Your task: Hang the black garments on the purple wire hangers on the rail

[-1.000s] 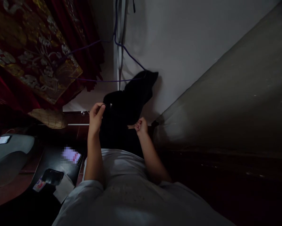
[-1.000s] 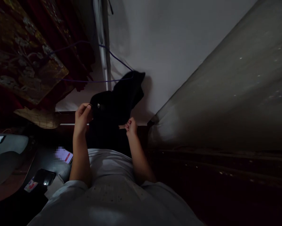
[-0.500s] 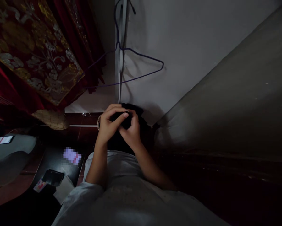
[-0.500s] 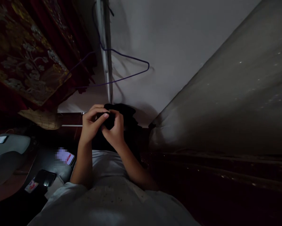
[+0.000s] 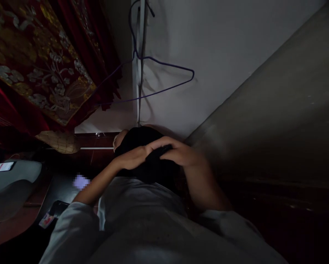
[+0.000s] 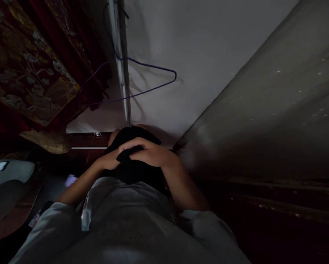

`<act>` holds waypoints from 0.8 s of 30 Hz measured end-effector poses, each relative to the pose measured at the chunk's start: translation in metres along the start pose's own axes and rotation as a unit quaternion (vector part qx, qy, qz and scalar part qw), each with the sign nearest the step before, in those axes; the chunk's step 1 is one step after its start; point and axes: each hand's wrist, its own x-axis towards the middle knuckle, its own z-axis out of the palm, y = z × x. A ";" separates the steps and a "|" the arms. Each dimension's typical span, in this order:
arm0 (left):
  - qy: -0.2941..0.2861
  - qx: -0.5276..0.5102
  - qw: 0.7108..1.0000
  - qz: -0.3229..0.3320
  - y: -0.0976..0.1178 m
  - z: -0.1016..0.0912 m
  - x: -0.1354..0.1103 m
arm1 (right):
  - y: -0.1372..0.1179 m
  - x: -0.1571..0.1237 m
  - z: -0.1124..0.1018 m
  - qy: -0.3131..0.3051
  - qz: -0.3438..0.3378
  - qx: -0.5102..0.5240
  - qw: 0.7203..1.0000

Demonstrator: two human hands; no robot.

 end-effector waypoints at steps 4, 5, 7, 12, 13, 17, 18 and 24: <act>-0.074 0.126 0.986 -0.075 -0.016 -0.021 -0.015 | -0.023 -0.013 -0.019 0.098 0.000 -0.076 0.992; -0.058 0.165 0.980 -0.097 -0.018 -0.033 -0.018 | -0.026 -0.015 -0.025 0.159 -0.015 -0.106 0.981; -0.011 0.227 0.965 -0.131 -0.017 -0.061 -0.023 | -0.030 -0.015 -0.038 0.267 -0.061 -0.173 0.946; 0.060 0.248 0.954 -0.156 0.014 -0.115 -0.041 | -0.024 0.015 -0.073 0.503 -0.219 -0.302 0.779; 0.077 0.256 0.950 -0.161 0.024 -0.121 -0.046 | -0.019 0.025 -0.079 0.545 -0.240 -0.309 0.741; 0.101 0.288 0.928 -0.213 0.061 -0.121 -0.063 | 0.015 0.072 -0.097 0.596 -0.258 -0.292 0.702; 0.066 0.280 0.927 -0.240 0.067 -0.117 -0.066 | 0.025 0.083 -0.099 0.577 -0.253 -0.279 0.724; -0.116 0.225 0.882 -0.398 0.063 -0.084 -0.081 | 0.065 0.130 -0.102 0.369 -0.200 -0.223 0.880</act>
